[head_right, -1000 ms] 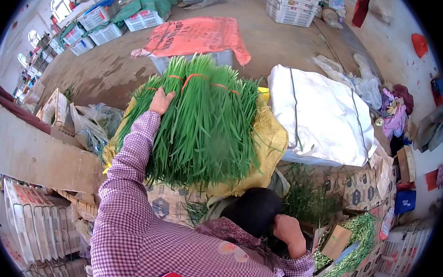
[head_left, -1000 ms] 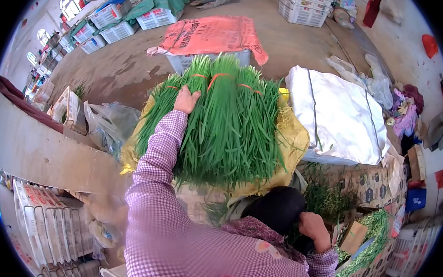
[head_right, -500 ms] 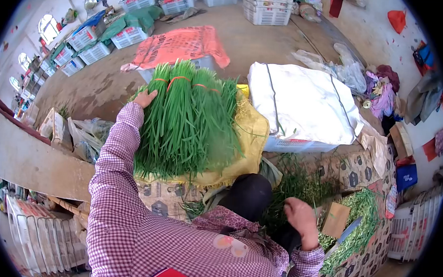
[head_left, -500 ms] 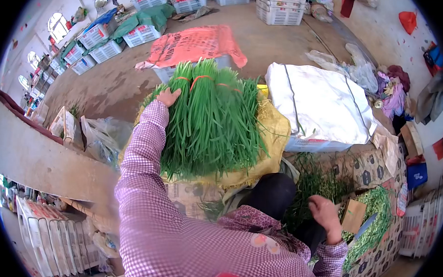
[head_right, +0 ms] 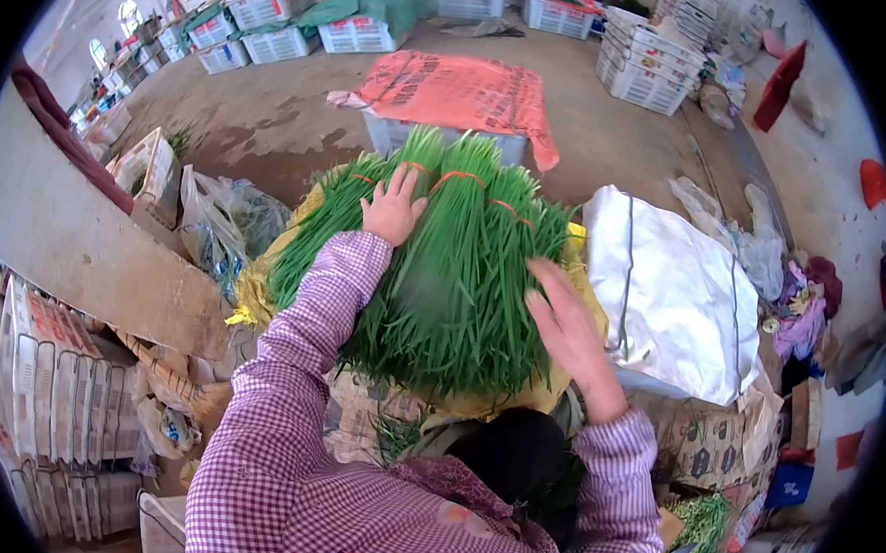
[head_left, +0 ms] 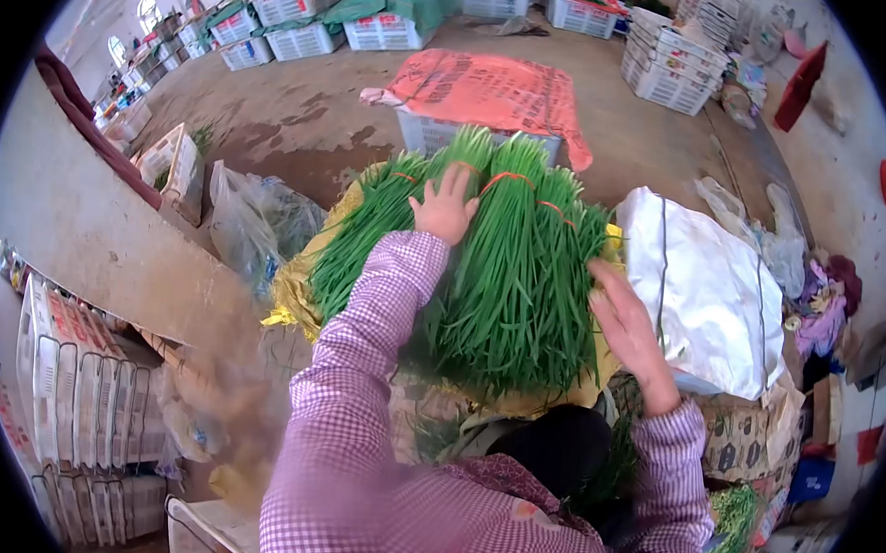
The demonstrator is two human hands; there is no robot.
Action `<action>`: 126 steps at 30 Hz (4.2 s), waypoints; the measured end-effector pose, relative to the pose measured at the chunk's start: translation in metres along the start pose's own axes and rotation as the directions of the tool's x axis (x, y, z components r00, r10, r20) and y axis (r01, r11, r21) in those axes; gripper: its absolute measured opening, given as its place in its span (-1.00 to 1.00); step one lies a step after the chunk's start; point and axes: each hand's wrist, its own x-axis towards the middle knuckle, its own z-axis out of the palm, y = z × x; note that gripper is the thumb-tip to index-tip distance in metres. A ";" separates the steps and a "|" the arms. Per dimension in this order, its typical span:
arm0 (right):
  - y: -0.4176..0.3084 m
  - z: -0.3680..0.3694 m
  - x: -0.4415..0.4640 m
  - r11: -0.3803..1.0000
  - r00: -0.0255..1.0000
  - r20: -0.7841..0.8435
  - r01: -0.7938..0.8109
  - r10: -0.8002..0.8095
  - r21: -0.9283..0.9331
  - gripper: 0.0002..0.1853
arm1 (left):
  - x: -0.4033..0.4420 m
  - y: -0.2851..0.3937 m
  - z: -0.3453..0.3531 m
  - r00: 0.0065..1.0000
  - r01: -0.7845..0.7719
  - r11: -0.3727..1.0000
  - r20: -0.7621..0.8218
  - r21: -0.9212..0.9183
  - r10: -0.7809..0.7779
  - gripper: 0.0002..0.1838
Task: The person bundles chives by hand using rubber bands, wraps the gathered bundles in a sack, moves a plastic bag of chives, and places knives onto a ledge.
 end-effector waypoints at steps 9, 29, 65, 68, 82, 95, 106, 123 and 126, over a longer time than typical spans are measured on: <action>0.040 0.175 0.112 0.923 0.997 0.014 -0.069 0.080 -0.378 -0.19 | -0.005 0.001 0.021 0.994 -0.062 0.990 -0.085 0.126 0.073 -0.28; -0.220 -0.135 -0.171 0.360 0.730 -0.431 0.654 -0.530 0.665 -0.87 | 0.035 -0.026 0.028 0.989 -0.139 0.987 0.048 -0.085 0.143 -0.29; 0.072 -0.187 -0.202 -0.318 0.802 -0.568 0.499 -0.185 0.806 -0.90 | -0.304 0.220 0.017 0.266 -0.493 0.367 0.265 -0.789 0.927 -0.49; 0.086 -0.154 -0.197 -0.348 0.858 -0.408 0.502 0.310 0.792 -0.85 | -0.302 0.225 0.003 0.268 -0.428 0.418 0.329 -0.801 0.905 -0.51; 0.048 -0.022 -0.123 0.499 0.797 0.106 -0.469 0.594 0.729 -0.75 | -0.367 0.187 -0.157 0.365 -0.288 0.768 0.676 -0.573 0.641 -0.57; 0.044 0.095 -0.028 0.897 0.866 0.236 -0.434 0.441 -0.081 -0.84 | -0.128 0.147 -0.043 0.785 -0.366 0.856 0.374 -0.365 0.494 -0.54; -0.004 0.026 -0.060 0.674 -0.026 0.702 -0.254 0.712 -0.693 -0.44 | -0.115 0.115 -0.051 0.528 -0.115 0.828 0.672 -0.548 0.519 -0.62; 0.053 -0.014 -0.022 0.787 0.427 0.717 -0.553 0.551 -0.274 -0.64 | -0.123 -0.087 -0.095 0.986 0.124 0.987 0.126 -0.105 -0.110 -0.67; 0.046 -0.011 0.016 0.828 0.512 0.713 -0.534 0.479 -0.173 -0.64 | -0.117 -0.099 -0.088 0.982 0.030 0.992 0.191 -0.122 -0.006 -0.73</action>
